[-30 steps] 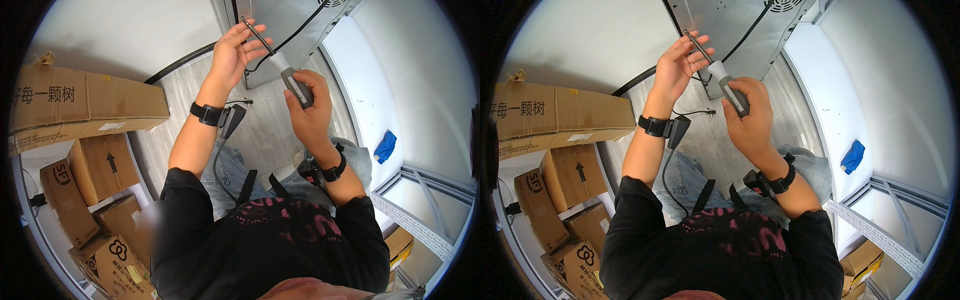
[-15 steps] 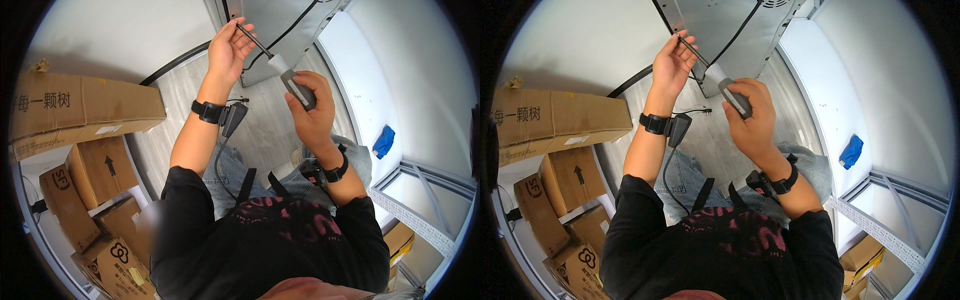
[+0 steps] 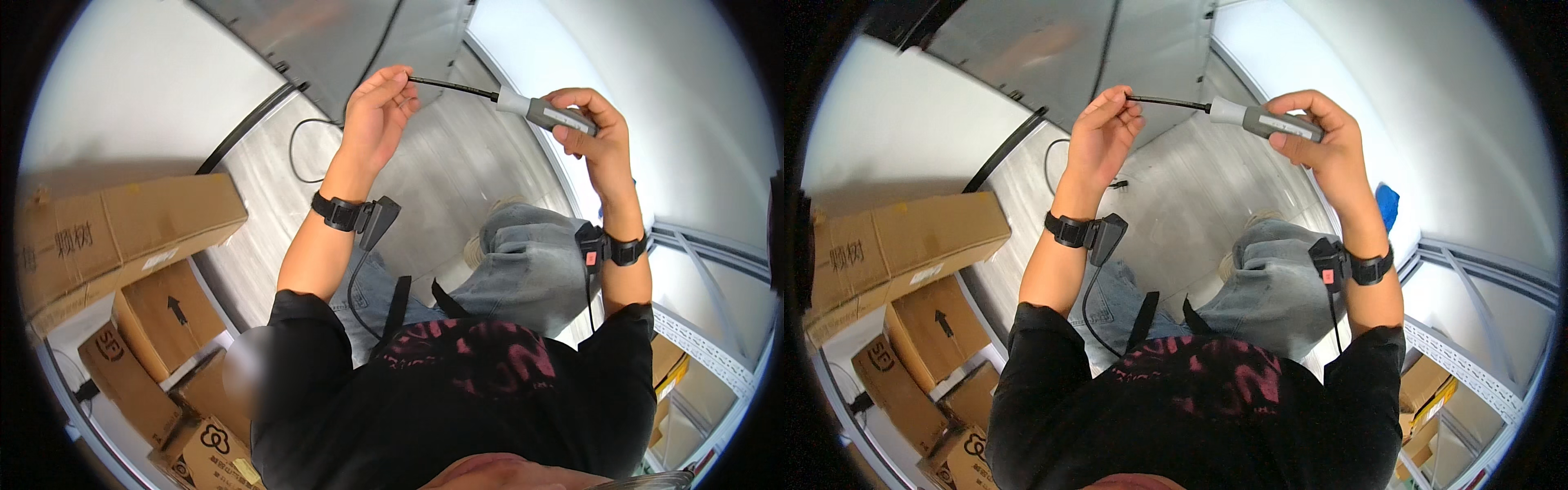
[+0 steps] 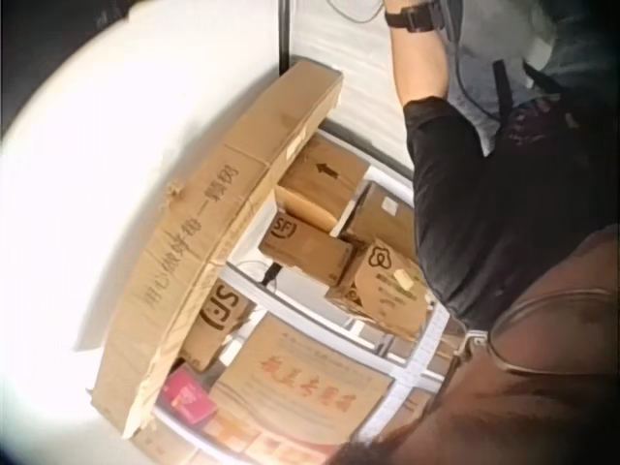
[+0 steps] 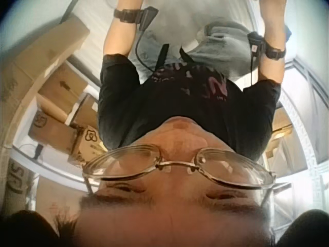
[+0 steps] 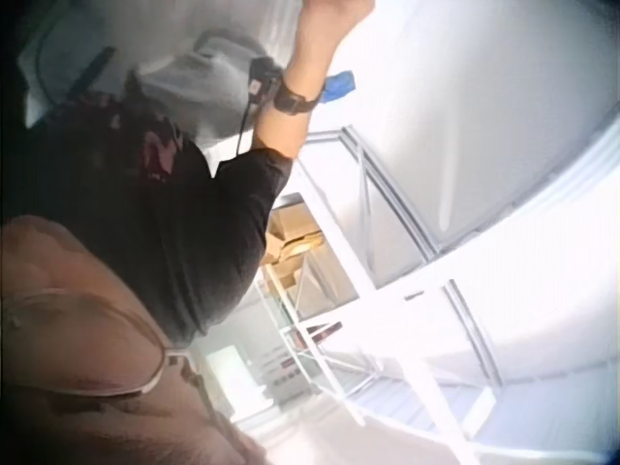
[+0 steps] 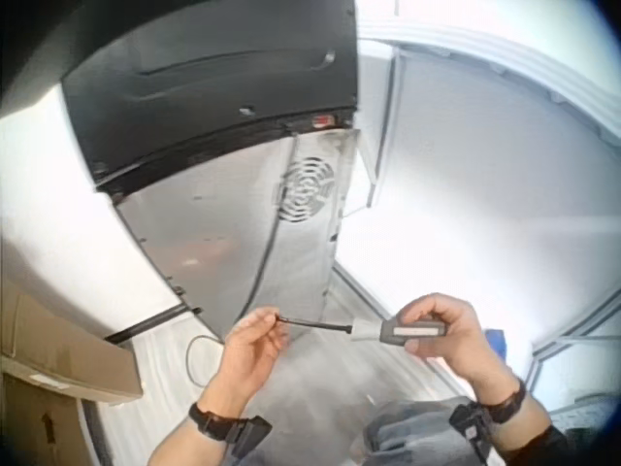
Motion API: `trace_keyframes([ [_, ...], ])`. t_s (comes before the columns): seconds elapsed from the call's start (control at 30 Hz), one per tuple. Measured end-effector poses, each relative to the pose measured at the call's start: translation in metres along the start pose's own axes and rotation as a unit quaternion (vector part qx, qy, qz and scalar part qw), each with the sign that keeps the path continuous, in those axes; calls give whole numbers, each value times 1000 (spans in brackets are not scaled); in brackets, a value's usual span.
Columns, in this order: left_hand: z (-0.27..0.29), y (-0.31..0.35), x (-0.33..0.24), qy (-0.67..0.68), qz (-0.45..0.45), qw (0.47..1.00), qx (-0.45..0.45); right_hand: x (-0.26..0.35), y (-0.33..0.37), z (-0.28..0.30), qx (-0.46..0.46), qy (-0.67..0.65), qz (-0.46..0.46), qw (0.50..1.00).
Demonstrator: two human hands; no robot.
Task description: The person wipes the underside of a metal appliance with a blue cloth, then uses a screwdriver to tighten screws on the appliance's back panel. The person is sitting on the floor during the task.
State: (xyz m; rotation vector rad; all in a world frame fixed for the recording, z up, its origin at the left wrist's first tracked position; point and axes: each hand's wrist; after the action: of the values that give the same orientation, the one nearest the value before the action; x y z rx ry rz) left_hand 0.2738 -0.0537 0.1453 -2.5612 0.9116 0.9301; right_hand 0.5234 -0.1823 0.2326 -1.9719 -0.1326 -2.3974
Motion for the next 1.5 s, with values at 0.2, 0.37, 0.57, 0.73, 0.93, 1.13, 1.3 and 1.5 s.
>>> trace_keyframes([
  [0.2, -5, -62, 85, -37, 75, 996, -19, -55, 6, 101, -42, -18, -14, 999],
  [0.37, 1, -119, 199, -135, 166, 977, -16, -145, 30, 178, -152, -137, -43, 978],
  [0.57, 9, -176, 340, -332, 179, 926, 10, -278, 47, 216, -248, -227, -96, 937],
  [0.73, 22, -190, 430, -579, 30, 815, 10, -331, 60, 225, -281, -297, -124, 904],
  [0.93, 29, -186, 472, -580, 45, 813, -39, -359, 70, 231, -313, -336, -117, 881],
  [1.13, 31, -191, 472, -555, 73, 826, -64, -364, 64, 230, -323, -345, -113, 874],
  [1.3, 31, -194, 466, -563, 90, 821, -35, -362, 54, 228, -312, -340, -102, 881],
  [1.5, 38, -190, 454, -532, 137, 836, 0, -349, 30, 234, -265, -349, -64, 896],
])
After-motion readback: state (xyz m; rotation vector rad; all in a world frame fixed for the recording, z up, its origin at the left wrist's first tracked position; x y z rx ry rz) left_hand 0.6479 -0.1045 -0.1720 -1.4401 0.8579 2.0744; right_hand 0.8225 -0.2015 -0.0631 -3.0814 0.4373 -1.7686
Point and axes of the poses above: each hand's wrist, its own y-axis away from the middle knuckle, its own z-axis out of the back of the hand, x = y × z, and after that the axes turned 15 degrees about x, right-handed
